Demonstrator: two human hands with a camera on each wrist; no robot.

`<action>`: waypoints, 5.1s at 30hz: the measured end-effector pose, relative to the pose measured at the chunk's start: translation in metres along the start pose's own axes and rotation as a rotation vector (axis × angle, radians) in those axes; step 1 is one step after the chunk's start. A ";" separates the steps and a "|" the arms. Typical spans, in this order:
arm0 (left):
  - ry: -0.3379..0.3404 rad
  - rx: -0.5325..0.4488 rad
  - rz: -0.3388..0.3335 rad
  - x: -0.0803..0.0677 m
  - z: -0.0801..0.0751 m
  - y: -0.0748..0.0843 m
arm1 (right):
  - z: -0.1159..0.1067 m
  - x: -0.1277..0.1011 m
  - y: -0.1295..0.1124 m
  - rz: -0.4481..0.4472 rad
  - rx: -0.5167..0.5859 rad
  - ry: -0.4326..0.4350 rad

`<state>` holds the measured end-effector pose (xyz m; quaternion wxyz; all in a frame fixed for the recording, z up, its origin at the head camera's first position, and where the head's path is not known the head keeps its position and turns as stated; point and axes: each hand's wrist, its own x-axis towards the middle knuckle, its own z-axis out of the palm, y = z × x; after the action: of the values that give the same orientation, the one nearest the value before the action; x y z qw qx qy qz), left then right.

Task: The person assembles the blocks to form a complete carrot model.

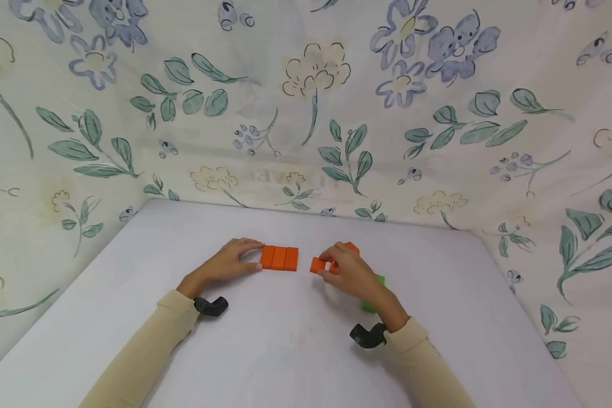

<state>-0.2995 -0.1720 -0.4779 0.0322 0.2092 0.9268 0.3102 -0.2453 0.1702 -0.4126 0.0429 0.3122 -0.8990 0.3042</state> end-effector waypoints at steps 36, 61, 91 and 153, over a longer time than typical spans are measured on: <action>0.002 0.022 0.011 0.000 0.000 -0.002 | 0.084 0.062 -0.032 -0.042 -0.110 -0.078; -0.004 0.008 0.006 -0.001 -0.002 0.002 | 0.101 0.056 -0.021 -0.182 -0.281 0.038; 0.000 0.035 0.000 0.001 -0.003 0.000 | 0.026 0.040 -0.012 -0.076 -0.117 0.156; -0.002 0.017 0.008 0.002 0.002 -0.002 | 0.010 0.012 0.013 0.110 -0.117 -0.028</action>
<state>-0.3015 -0.1722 -0.4806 0.0301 0.2134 0.9285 0.3023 -0.2611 0.1664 -0.4242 0.0319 0.2635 -0.9315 0.2487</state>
